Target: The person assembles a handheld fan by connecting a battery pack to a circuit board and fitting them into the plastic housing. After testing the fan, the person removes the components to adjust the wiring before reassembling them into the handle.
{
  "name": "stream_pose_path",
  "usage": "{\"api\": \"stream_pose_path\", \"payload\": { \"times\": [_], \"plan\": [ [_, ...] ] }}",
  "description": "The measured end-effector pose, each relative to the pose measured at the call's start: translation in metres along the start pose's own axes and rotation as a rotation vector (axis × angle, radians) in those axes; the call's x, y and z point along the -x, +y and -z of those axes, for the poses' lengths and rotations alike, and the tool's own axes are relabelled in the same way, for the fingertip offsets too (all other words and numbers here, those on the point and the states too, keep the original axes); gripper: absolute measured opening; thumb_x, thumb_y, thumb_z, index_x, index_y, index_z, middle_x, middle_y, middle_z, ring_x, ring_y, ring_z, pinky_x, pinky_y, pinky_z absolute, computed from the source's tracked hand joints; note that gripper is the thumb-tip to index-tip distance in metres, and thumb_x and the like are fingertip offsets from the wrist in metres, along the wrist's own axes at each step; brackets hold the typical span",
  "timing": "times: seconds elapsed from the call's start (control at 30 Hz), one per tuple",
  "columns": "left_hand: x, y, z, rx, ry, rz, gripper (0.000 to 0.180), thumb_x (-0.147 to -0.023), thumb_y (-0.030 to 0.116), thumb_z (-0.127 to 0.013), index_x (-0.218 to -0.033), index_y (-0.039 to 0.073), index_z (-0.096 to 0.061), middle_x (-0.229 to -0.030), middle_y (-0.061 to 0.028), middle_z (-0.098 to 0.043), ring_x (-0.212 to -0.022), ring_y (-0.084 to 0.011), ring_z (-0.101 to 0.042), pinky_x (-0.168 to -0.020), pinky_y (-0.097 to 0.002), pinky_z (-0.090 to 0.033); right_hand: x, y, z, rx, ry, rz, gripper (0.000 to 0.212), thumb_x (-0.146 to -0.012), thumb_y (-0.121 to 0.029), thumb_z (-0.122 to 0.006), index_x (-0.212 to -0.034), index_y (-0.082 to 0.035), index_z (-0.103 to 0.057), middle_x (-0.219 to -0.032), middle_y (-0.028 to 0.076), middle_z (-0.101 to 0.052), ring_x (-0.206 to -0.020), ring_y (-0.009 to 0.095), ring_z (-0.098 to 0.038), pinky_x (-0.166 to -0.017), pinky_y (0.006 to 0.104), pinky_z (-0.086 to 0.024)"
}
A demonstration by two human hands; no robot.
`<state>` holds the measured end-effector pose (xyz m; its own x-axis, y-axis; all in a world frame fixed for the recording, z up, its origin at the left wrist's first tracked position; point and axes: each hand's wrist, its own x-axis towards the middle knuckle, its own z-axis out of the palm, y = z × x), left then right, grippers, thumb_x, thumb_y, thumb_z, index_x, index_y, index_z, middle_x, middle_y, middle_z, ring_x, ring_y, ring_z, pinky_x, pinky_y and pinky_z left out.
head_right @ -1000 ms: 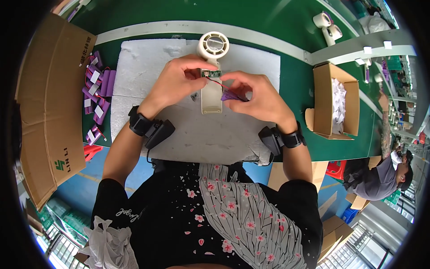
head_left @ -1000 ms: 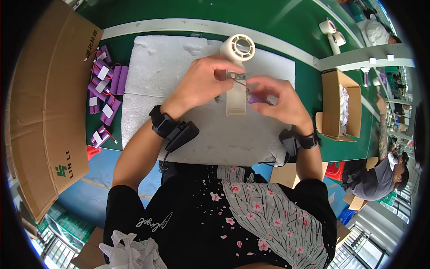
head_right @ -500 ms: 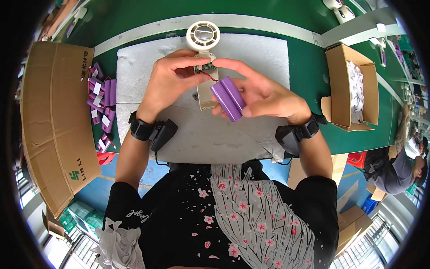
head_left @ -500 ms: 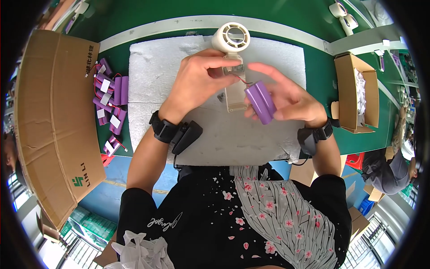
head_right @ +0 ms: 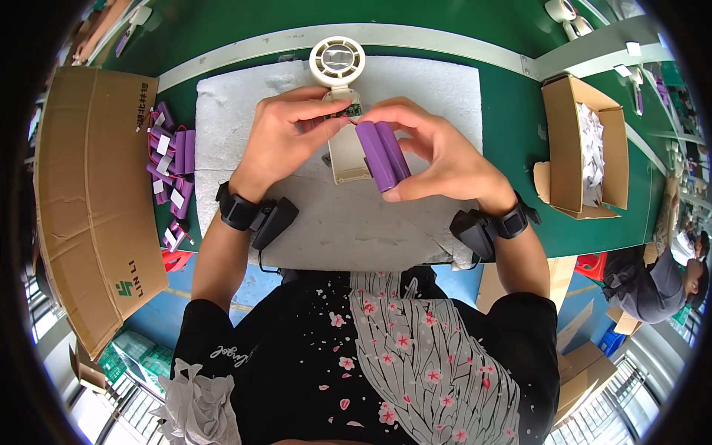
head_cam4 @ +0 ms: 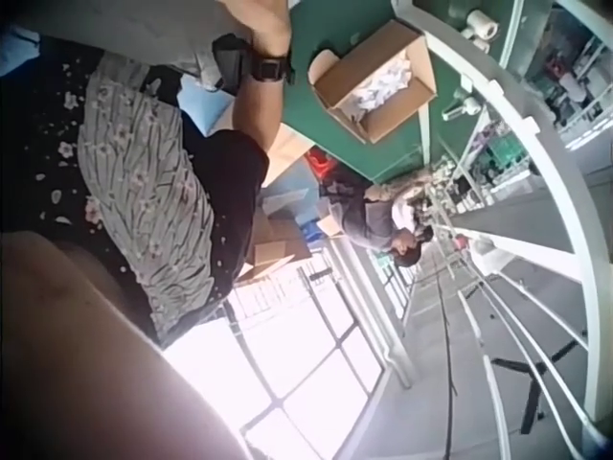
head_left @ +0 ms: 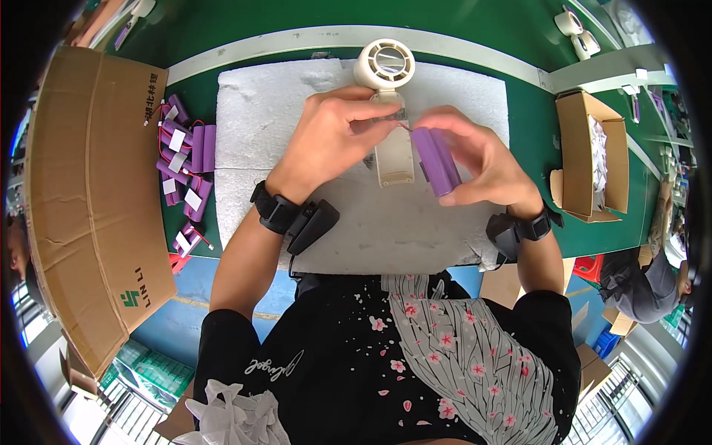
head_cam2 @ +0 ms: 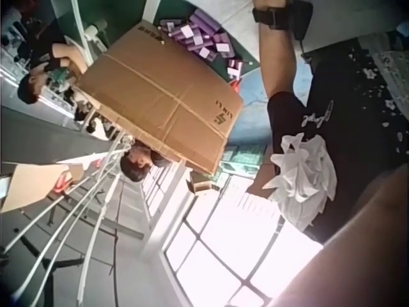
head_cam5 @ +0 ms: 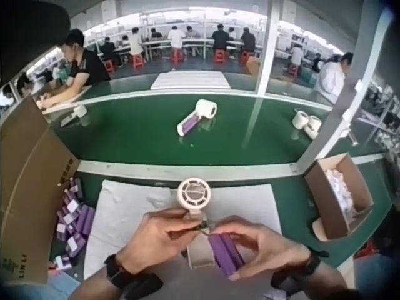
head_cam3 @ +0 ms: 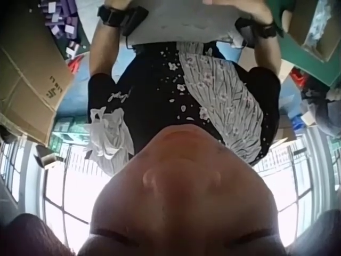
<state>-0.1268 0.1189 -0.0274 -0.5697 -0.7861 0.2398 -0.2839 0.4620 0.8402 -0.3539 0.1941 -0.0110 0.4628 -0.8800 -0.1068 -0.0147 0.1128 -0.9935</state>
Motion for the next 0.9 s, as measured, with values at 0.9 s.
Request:
{"api": "stream_pose_path", "payload": {
  "times": [0.9],
  "plan": [
    [0.003,-0.013,0.010,-0.149,-0.105,-0.190,0.032,-0.084,0.006,-0.068,-0.116,0.009,-0.067,-0.109,-0.0205,-0.066,-0.089,-0.0378,-0.066,-0.073,-0.0360,-0.055,-0.005,0.014,-0.042,0.803,0.289,0.300,0.061,-0.059,-0.001,-0.084,-0.116,-0.004,-0.063,-0.126,0.012,-0.057,-0.107,0.028,-0.060,-0.089,0.0367,-0.054]
  ]
}}
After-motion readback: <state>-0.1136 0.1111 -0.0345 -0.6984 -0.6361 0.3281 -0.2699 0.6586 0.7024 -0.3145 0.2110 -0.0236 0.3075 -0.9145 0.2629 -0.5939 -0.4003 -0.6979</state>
